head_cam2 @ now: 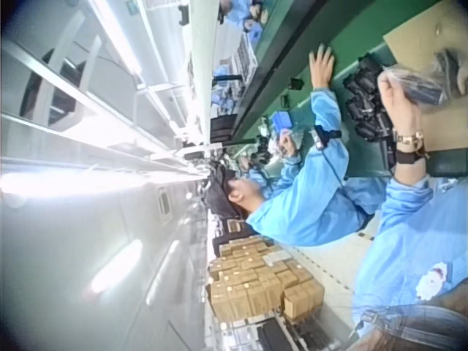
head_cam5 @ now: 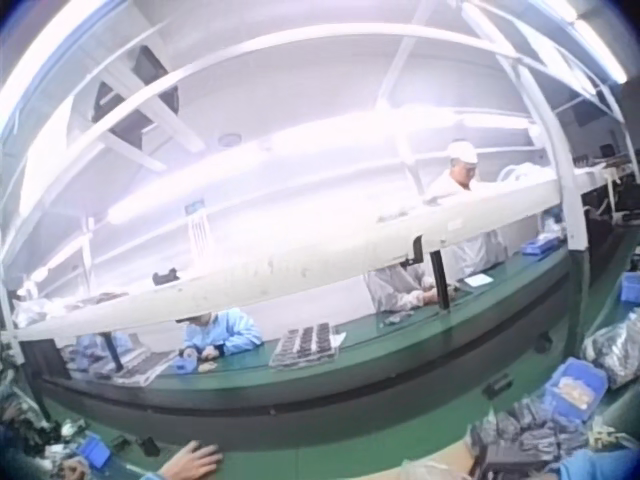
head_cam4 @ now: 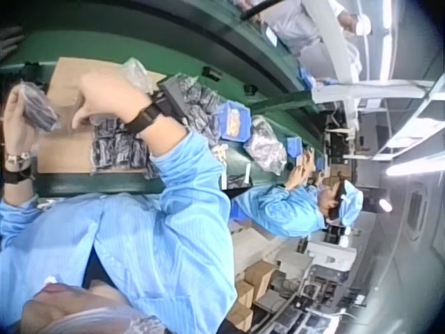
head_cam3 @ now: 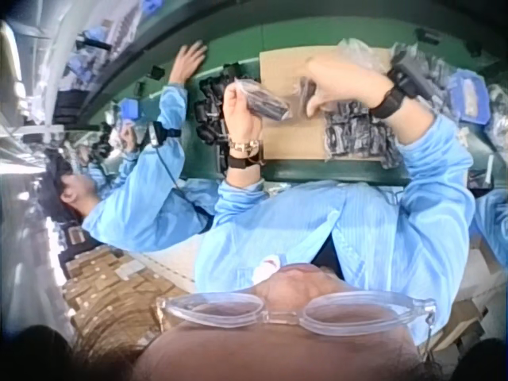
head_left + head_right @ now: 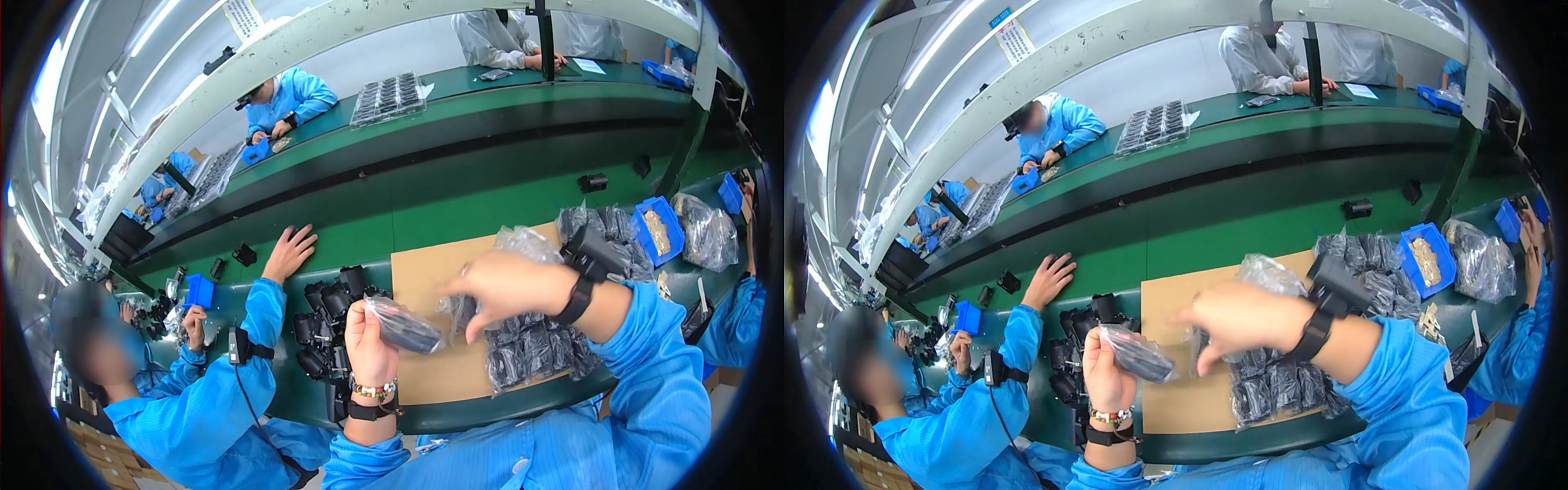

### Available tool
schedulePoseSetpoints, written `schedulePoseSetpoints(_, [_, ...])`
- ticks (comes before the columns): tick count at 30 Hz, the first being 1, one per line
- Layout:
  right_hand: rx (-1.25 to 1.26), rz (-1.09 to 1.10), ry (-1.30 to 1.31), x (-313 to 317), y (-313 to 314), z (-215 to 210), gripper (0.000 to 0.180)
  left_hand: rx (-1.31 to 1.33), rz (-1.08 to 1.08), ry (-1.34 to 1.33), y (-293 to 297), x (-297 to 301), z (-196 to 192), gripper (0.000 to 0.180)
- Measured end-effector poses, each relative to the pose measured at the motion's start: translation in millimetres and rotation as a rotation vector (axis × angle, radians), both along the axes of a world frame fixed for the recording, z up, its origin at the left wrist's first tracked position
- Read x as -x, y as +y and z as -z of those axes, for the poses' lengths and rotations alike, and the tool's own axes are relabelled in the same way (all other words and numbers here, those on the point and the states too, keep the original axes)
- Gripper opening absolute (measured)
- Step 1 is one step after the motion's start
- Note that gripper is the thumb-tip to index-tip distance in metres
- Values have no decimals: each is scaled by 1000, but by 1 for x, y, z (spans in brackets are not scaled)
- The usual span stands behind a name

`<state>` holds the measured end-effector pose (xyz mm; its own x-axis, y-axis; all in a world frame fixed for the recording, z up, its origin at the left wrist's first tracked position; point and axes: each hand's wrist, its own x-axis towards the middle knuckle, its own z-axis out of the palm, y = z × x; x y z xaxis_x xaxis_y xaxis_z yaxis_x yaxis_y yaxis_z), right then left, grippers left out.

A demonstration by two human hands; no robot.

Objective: Assembling small metal pins into black plastic housings and packaging finished units into plastic bags.

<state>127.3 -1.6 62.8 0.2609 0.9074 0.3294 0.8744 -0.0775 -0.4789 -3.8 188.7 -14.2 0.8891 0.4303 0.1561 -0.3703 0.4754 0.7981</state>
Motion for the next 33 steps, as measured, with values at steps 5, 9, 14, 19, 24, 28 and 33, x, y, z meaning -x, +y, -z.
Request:
schedulePoseSetpoints(5, [247, 23, -138, 4, 3, 20, 23, 131, -38, -7, -2, -10, 5, 12])
schedulePoseSetpoints(9, [-53, 47, -68, -2, 3, -1, 22, -5, -136, 23, -4, -15, 10, 12])
schedulePoseSetpoints(14, [-228, 54, 236, -10, 9, -1, 16, -109, -269, -40, -10, -30, 0, 8])
schedulePoseSetpoints(19, [-247, 164, 394, -15, 23, 14, 20, -316, -258, -76, -15, -39, -14, 8])
schedulePoseSetpoints(24, [-103, 122, 377, -4, 31, 12, 35, -681, -320, -168, -13, -47, -12, 9])
schedulePoseSetpoints(28, [-3, 103, 581, -10, 33, 9, 24, -591, -261, -65, -11, -42, -12, 8])
schedulePoseSetpoints(33, [-5, 108, 521, -10, 36, 16, 19, -503, -300, -2, -11, -37, 0, 11])
